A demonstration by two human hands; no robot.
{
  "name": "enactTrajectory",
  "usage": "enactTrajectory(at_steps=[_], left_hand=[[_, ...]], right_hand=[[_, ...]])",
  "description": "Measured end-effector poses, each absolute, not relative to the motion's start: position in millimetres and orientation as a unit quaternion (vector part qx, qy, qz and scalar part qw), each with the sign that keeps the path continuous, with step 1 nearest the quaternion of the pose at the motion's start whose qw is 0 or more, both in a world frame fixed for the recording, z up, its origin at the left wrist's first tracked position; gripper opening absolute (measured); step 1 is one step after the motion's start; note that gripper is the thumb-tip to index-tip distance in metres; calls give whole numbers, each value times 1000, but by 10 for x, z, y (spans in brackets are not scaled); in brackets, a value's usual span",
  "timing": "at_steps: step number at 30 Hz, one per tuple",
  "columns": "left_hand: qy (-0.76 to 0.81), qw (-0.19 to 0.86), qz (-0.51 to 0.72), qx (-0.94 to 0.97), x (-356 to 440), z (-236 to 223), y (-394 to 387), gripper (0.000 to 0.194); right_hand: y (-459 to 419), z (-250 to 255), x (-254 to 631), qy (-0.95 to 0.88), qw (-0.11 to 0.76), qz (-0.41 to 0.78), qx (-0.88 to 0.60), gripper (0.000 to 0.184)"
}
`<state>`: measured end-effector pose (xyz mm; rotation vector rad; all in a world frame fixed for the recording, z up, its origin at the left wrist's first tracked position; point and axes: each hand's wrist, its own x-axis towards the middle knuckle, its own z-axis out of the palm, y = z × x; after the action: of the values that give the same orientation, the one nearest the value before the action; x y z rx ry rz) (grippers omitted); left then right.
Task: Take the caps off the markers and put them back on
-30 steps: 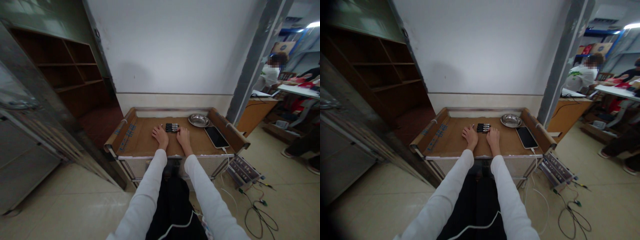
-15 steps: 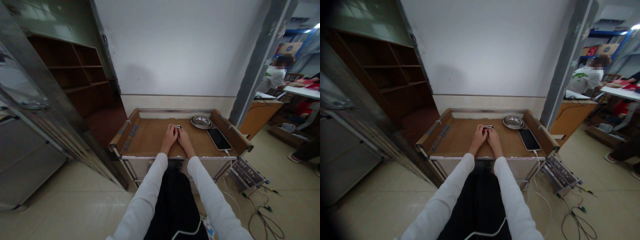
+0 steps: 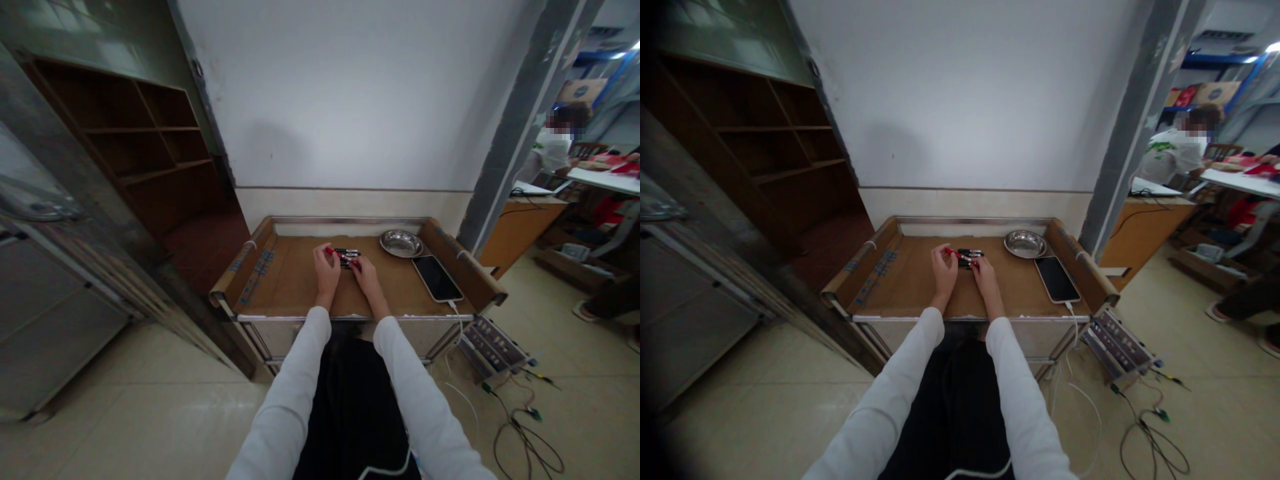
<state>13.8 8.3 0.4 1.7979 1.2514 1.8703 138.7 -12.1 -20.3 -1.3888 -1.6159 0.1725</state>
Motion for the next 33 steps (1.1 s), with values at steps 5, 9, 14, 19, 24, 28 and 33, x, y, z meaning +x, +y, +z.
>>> enactTrajectory(at_steps=[5,9,14,19,24,28,33], left_hand=[[474,117,643,590,99,5,93,16],[482,152,628,591,80,-76,121,13],[402,265,508,715,58,-158,96,8],[423,204,421,776,16,-180,28,5],[476,180,406,759,-12,-199,24,7],[499,167,412,744,-1,-200,36,11],[485,150,433,745,25,-205,4,15]], right_hand=[[-148,-167,1382,-657,487,75,-571,16],[-169,-154,1386,-645,499,66,-575,21],[-176,-178,1419,-606,509,33,-611,30],[-177,-210,1435,-604,497,21,-622,32],[-187,-219,1373,-673,441,39,-592,26],[-206,-233,1344,-716,406,47,-566,27],[-222,-260,1373,-698,394,28,-597,16]])
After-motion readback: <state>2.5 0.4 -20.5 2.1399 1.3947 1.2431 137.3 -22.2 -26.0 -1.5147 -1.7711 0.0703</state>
